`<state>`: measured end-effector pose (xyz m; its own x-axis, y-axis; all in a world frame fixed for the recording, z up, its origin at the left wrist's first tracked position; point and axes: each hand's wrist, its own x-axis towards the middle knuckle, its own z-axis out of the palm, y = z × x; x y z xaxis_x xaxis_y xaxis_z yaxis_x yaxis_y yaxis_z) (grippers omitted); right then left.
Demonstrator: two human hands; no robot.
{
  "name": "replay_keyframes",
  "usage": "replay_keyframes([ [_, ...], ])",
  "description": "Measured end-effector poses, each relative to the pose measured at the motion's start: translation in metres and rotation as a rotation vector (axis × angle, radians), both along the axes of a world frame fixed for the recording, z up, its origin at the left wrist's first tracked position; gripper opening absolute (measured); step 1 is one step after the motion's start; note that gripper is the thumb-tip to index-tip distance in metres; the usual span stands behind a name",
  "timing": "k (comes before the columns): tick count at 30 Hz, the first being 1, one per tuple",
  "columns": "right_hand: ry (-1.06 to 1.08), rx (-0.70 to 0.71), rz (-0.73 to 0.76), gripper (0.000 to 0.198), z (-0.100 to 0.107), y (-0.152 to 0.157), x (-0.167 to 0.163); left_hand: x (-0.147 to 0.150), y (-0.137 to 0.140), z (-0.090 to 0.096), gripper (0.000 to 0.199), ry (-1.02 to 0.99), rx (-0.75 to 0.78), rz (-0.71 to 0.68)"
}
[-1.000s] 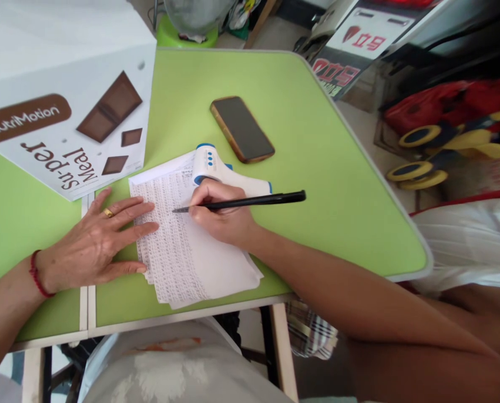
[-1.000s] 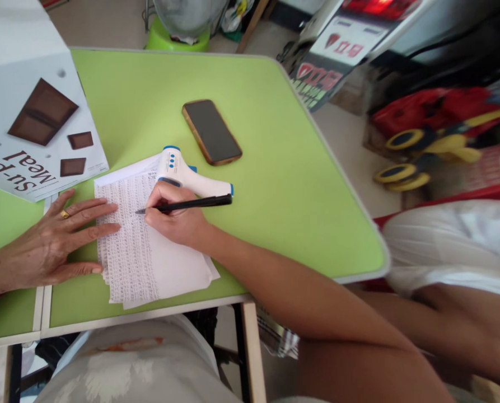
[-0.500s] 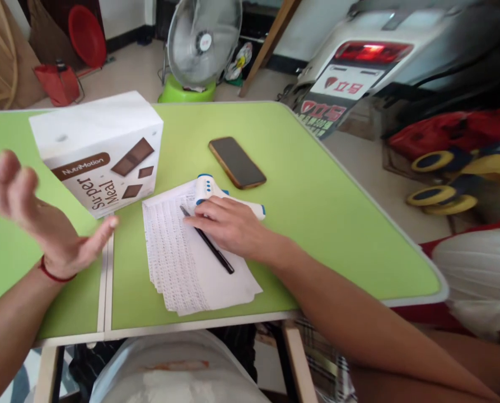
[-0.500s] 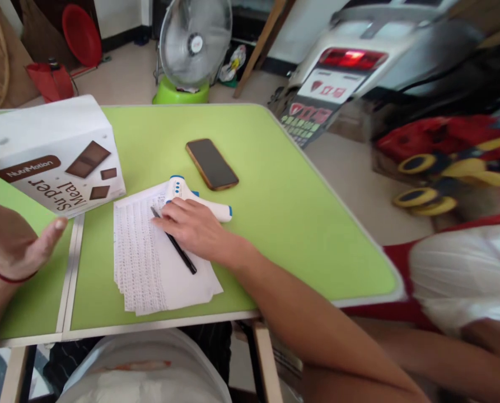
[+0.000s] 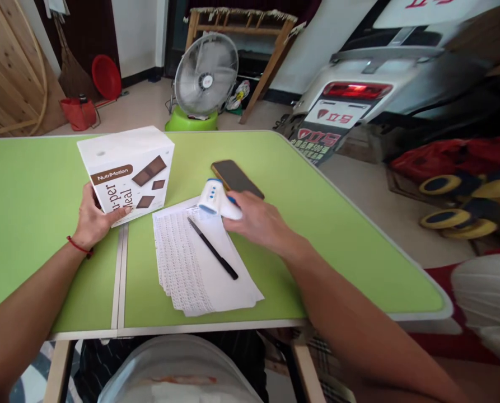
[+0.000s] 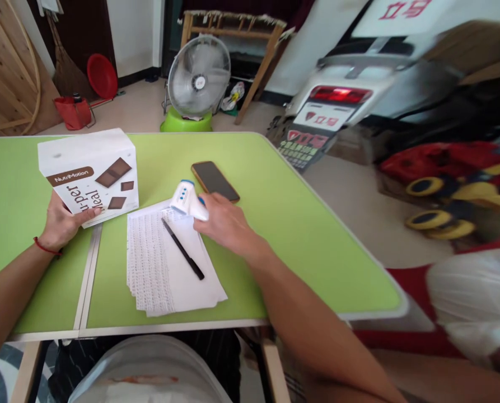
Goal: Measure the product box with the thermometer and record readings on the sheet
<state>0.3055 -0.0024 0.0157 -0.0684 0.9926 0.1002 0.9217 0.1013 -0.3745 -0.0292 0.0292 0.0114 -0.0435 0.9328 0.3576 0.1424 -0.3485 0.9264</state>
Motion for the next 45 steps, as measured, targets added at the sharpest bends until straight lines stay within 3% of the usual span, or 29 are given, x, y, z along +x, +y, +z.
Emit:
replay_keyframes([
  [3, 0.424, 0.163, -0.009, 0.051, 0.017, -0.013, -0.015, 0.002, -0.006, 0.003, 0.073, -0.004, -0.034, -0.036],
  [8, 0.968, -0.104, 0.384, 0.020, 0.035, -0.052, -0.065, 0.013, -0.020, 0.005, 0.066, -0.029, -0.113, -0.176],
  [10, 1.107, -0.229, 0.449, 0.017, 0.027, -0.065, -0.085, 0.017, -0.024, 0.003, 0.067, -0.016, -0.147, -0.208],
  [12, 1.185, -0.252, 0.435, 0.018, 0.012, -0.072, -0.099, 0.019, -0.026, 0.000, 0.068, 0.001, -0.173, -0.224],
  [16, 1.246, -0.248, 0.394, 0.020, -0.018, -0.075, -0.110, 0.020, -0.026, -0.003, 0.069, 0.012, -0.197, -0.229],
  [19, 1.274, -0.257, 0.359, 0.020, -0.027, -0.074, -0.111, 0.020, -0.025, -0.003, 0.070, -0.001, -0.205, -0.245],
  [35, 1.267, -0.266, 0.370, 0.021, -0.018, -0.078, -0.115, 0.022, -0.025, 0.001, 0.066, -0.001, -0.176, -0.306],
  [45, 1.251, -0.250, 0.358, 0.023, -0.025, -0.078, -0.115, 0.021, -0.023, -0.001, 0.069, 0.004, -0.191, -0.306],
])
